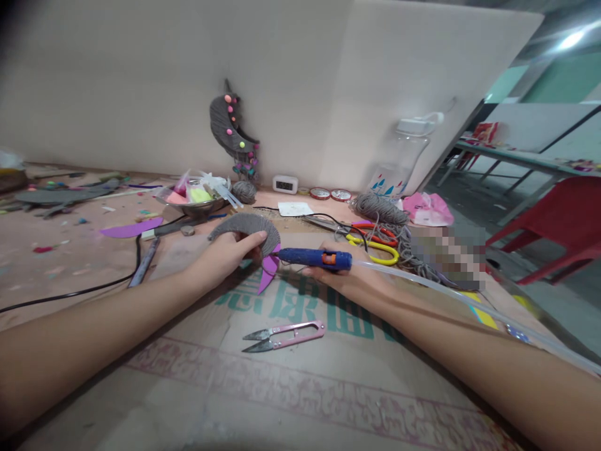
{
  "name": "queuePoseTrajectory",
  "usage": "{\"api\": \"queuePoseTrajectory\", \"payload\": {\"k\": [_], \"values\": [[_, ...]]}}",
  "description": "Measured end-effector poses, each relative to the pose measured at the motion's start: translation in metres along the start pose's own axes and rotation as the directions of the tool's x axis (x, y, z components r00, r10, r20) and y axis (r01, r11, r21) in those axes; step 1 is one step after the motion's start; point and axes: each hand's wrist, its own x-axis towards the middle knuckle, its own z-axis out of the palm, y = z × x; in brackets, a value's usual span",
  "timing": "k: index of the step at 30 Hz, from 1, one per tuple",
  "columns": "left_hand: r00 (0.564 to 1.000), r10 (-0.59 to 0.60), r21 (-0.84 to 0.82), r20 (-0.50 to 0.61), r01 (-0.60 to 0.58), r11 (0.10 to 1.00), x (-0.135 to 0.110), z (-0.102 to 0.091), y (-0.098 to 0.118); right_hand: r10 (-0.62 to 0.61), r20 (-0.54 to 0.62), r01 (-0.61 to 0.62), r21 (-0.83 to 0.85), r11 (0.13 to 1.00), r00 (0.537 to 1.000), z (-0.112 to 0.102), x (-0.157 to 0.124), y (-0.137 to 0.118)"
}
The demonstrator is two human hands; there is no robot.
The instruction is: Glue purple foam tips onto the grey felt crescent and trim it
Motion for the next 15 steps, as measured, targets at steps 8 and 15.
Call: {"api": "queuePoseTrajectory", "payload": {"k": [8,15], "values": [[0.999,-0.041,0.034,0.027,0.04,0.999,-0.0015,-0.0035,0.0033,0.001,-0.027,-0.001,-0.009,1.0,1.0,0.0004,0.0002,0.0026],[1.0,0.01,-0.02,0.028,-0.01,1.0,0.0013,-0.0016,-0.0046,0.064,-0.058,-0.064,0.012,0.998,0.996,-0.0002,0.0,-0.0012]]}}
